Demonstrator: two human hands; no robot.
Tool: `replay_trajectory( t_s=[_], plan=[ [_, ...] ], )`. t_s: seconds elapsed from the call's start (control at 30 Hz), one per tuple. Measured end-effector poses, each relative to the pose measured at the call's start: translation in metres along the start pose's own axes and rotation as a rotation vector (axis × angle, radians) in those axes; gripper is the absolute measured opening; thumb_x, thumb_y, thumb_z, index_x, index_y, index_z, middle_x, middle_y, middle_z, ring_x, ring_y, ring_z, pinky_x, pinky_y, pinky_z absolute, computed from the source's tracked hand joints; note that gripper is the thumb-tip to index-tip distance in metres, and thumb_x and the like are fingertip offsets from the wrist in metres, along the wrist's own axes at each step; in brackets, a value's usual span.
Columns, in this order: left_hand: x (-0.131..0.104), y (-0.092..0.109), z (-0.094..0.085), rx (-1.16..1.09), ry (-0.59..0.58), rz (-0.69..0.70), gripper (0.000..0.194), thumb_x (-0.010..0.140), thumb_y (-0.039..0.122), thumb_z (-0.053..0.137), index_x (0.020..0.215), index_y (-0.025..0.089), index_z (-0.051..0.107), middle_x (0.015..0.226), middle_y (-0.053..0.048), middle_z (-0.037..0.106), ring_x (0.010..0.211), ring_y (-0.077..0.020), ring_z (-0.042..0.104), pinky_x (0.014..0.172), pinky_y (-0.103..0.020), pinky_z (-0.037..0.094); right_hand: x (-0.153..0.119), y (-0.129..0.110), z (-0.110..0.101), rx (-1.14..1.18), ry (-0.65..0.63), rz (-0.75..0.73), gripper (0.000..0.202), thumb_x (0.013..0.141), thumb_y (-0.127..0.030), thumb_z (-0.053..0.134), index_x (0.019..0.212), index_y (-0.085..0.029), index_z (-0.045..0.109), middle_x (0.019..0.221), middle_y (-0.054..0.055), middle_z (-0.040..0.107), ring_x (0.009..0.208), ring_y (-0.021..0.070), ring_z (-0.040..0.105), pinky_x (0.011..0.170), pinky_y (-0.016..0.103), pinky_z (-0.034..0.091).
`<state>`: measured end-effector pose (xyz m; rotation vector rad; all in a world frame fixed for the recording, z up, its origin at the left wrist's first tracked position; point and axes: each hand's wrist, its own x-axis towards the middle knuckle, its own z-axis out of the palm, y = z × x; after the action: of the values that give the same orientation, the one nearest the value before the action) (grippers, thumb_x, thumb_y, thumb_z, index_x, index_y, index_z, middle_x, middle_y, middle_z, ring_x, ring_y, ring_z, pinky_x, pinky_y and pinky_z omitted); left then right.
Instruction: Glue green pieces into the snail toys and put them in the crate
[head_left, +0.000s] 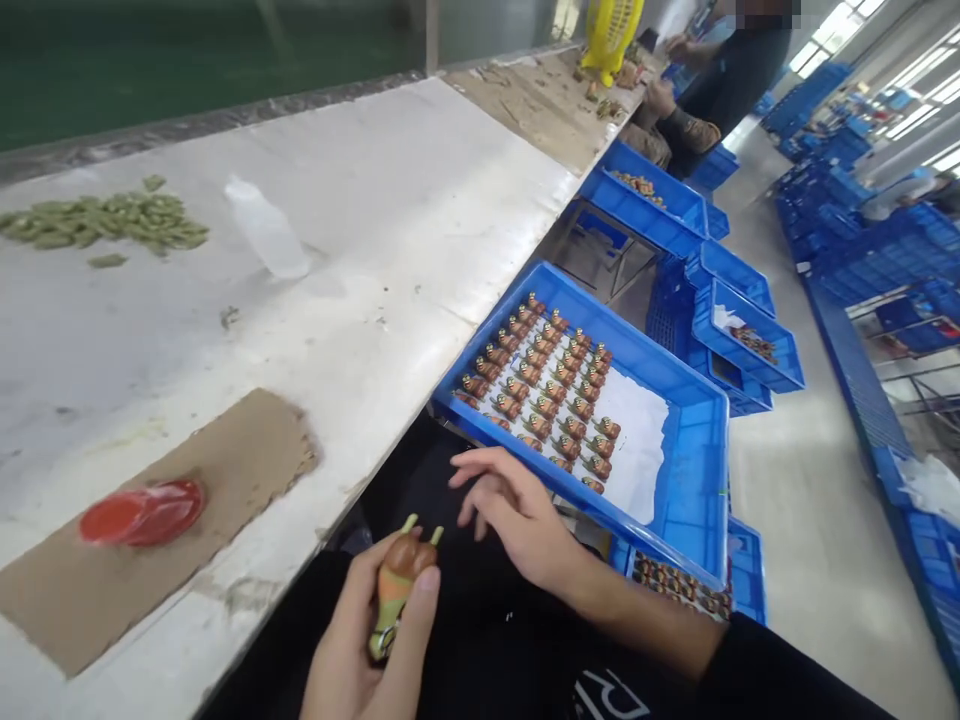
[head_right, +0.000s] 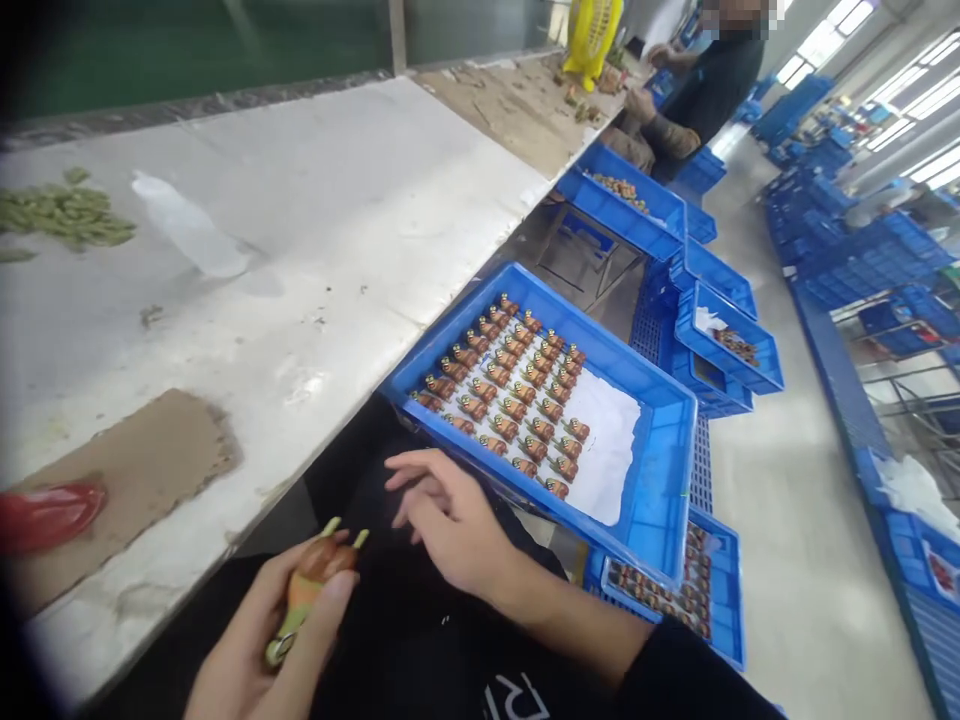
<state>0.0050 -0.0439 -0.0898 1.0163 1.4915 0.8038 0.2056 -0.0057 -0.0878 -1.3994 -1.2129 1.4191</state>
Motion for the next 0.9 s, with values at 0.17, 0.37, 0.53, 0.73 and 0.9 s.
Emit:
replay_trajectory(
  t_s=[0.17,0.37,0.53,0.73,0.9],
  plan=[
    [0.037,-0.003,0.035,0.029,-0.356,0.06,0.054,0.103,0.066,0.076,0.134,0.023,0.083,0.125,-0.012,0.089,0.112,-0.0345,0.087,0.098,-0.039,0.072,-0.023,-0.026,-0.059,-0.704,-0.253,-0.552,0.056,0.103,-0.01,0.068,0.157,-0.027,0.072,0.165,0.01,0.07,0.158,0.0331,0.055,0.137,0.056,0.042],
    [0.043,0.018,0.072,-0.044,-0.4,0.057,0.053,0.096,0.064,0.082,0.125,0.021,0.084,0.115,-0.012,0.088,0.107,-0.0346,0.085,0.098,-0.041,0.07,-0.027,-0.024,-0.078,-0.74,-0.204,-0.515,0.052,0.112,-0.02,0.073,0.163,-0.017,0.064,0.157,0.017,0.072,0.157,0.032,0.058,0.141,0.055,0.038],
    [0.046,0.036,0.073,-0.116,-0.5,0.044,0.043,0.107,0.06,0.076,0.127,0.022,0.082,0.108,-0.008,0.084,0.104,-0.029,0.082,0.097,-0.036,0.067,-0.031,-0.033,-0.103,-0.708,-0.094,-0.455,0.062,0.11,-0.028,0.083,0.168,-0.027,0.061,0.167,0.018,0.066,0.163,0.0367,0.053,0.137,0.06,0.044],
    [0.044,0.027,0.087,-0.104,-0.525,0.013,0.05,0.106,0.062,0.077,0.137,0.024,0.077,0.131,-0.012,0.084,0.118,-0.0322,0.081,0.105,-0.041,0.065,-0.023,-0.034,-0.098,-0.811,-0.24,-0.519,0.023,0.113,-0.017,0.071,0.133,-0.022,0.082,0.127,0.012,0.081,0.134,0.0324,0.069,0.136,0.058,0.043],
    [0.039,0.014,0.085,-0.062,-0.385,-0.028,0.071,0.104,0.074,0.074,0.155,0.026,0.063,0.14,-0.016,0.083,0.122,-0.0342,0.082,0.11,-0.049,0.062,-0.01,-0.01,-0.14,-0.792,0.004,-0.258,0.014,0.104,-0.029,0.086,0.118,-0.027,0.086,0.115,0.007,0.082,0.114,0.0279,0.074,0.111,0.046,0.059]
  ],
)
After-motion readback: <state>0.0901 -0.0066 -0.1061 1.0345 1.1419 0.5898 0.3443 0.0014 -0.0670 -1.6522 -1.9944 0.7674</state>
